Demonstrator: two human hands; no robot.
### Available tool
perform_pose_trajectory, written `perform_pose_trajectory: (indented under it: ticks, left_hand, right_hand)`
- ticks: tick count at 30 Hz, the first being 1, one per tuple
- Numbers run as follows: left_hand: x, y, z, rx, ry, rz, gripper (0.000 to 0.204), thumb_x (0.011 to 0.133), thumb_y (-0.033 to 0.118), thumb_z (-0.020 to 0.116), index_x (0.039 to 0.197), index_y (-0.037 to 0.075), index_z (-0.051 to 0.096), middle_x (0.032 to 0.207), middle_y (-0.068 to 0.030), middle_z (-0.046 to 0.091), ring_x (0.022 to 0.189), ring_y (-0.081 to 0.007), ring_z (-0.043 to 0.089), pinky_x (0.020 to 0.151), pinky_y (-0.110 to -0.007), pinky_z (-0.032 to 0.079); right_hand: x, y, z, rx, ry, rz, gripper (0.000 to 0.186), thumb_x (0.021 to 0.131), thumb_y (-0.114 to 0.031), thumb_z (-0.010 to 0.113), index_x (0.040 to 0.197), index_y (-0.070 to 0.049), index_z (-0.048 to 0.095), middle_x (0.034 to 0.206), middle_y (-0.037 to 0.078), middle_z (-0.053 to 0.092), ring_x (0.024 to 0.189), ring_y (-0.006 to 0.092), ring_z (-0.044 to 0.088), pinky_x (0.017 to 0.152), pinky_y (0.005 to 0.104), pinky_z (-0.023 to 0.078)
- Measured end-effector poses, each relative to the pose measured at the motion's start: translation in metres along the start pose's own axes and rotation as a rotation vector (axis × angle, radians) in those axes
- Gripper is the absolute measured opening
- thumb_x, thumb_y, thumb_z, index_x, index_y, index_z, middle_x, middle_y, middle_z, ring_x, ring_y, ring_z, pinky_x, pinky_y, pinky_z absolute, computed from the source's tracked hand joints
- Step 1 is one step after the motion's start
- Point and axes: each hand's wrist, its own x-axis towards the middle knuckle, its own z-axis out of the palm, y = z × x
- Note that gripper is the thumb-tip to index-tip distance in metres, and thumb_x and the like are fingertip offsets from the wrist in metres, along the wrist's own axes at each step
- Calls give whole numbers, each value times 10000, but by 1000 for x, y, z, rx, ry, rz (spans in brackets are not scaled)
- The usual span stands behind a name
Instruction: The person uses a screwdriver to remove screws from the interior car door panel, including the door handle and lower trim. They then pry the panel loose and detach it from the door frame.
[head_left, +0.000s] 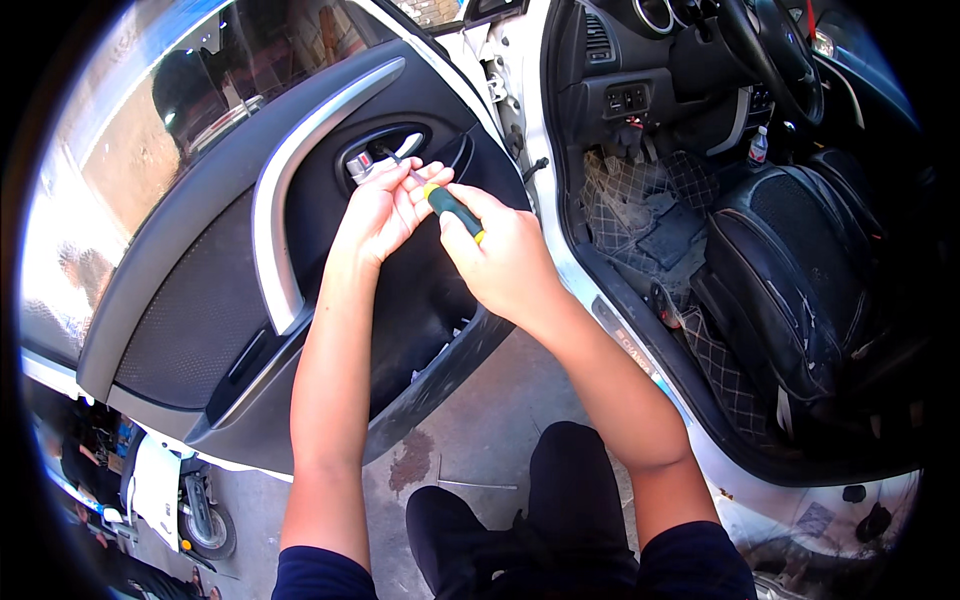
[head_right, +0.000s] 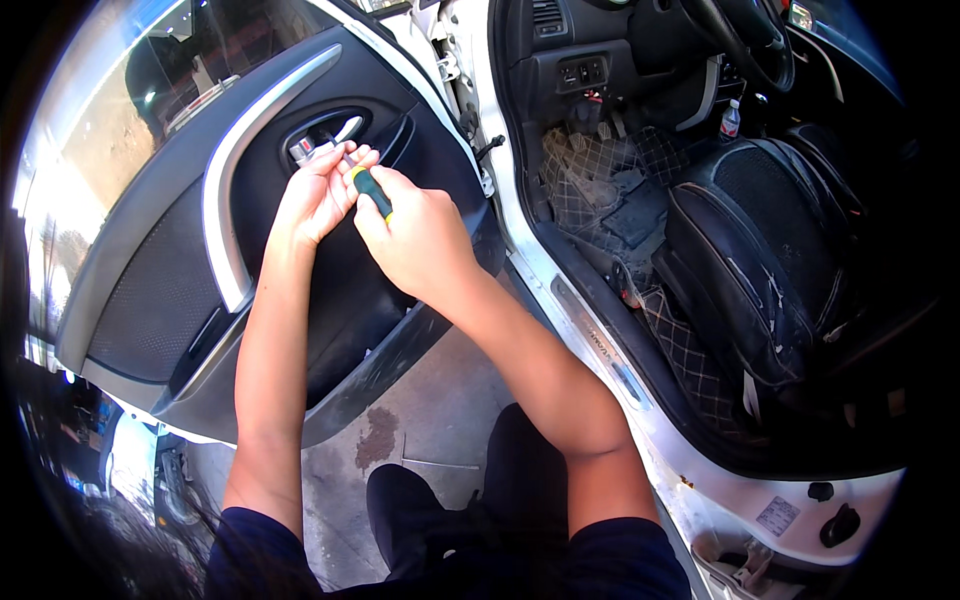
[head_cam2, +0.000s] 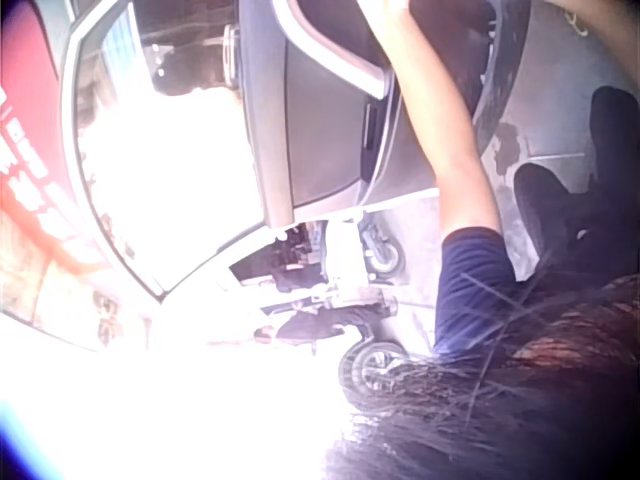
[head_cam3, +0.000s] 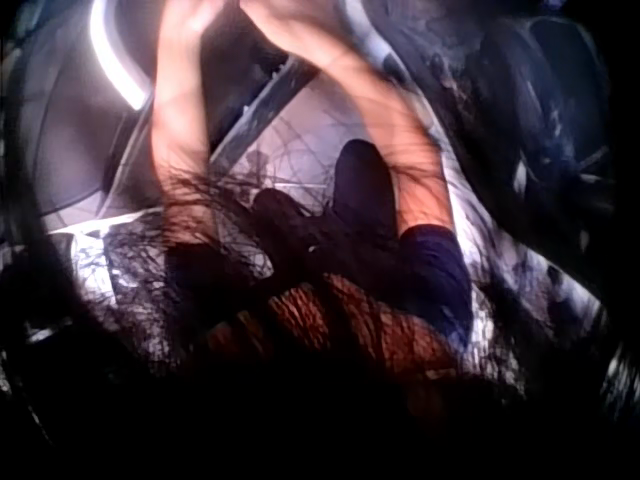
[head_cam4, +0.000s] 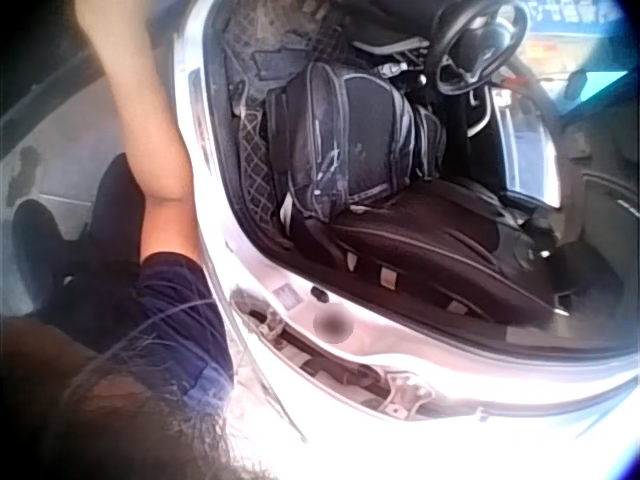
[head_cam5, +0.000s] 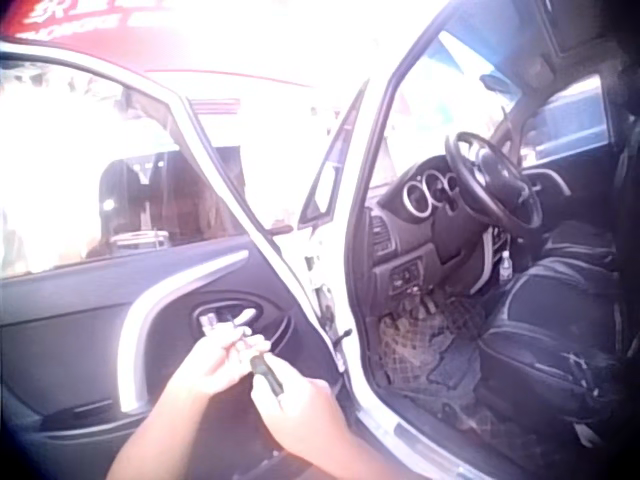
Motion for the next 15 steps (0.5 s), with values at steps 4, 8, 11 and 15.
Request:
perform_pose_trajectory:
  ticks: [4, 8, 11, 15]
  left_hand:
    - [0, 0, -4, -48, -37, -18, 222, 1073, 119, 396, 1102, -49, 538, 1108, -254, 667, 1082, -376, 685, 933, -465, 596]
    - [-1, -2, 1, -46, -2, -6, 222, 1074, 119, 394, 1098, -52, 533, 1111, -261, 663, 1090, -379, 681, 942, -474, 593]
    - [0, 0, 0, -43, 3, 1, 222, 1077, 126, 388, 1110, -50, 520, 1119, -269, 660, 1092, -381, 680, 944, -477, 593]
    - [1, -1, 1, -48, 1, -7, 225, 1080, 131, 385, 1109, -46, 522, 1124, -268, 659, 1093, -380, 680, 947, -479, 591]
  right_hand:
    - [-3, 1, -2, 30, 15, -16, 320, 906, -192, 629, 1151, 12, 661, 783, 250, 673, 732, 397, 697, 644, 410, 541]
    - [3, 0, -4, 31, 15, -17, 313, 901, -194, 632, 1133, 12, 670, 775, 251, 671, 732, 396, 698, 647, 410, 542]
    - [4, -3, -3, 29, -4, 21, 316, 899, -198, 632, 1138, 5, 672, 775, 244, 675, 713, 379, 701, 644, 401, 539]
    - [4, -3, -4, 30, 12, 41, 320, 899, -199, 630, 1146, 0, 673, 771, 237, 678, 693, 360, 705, 638, 389, 534]
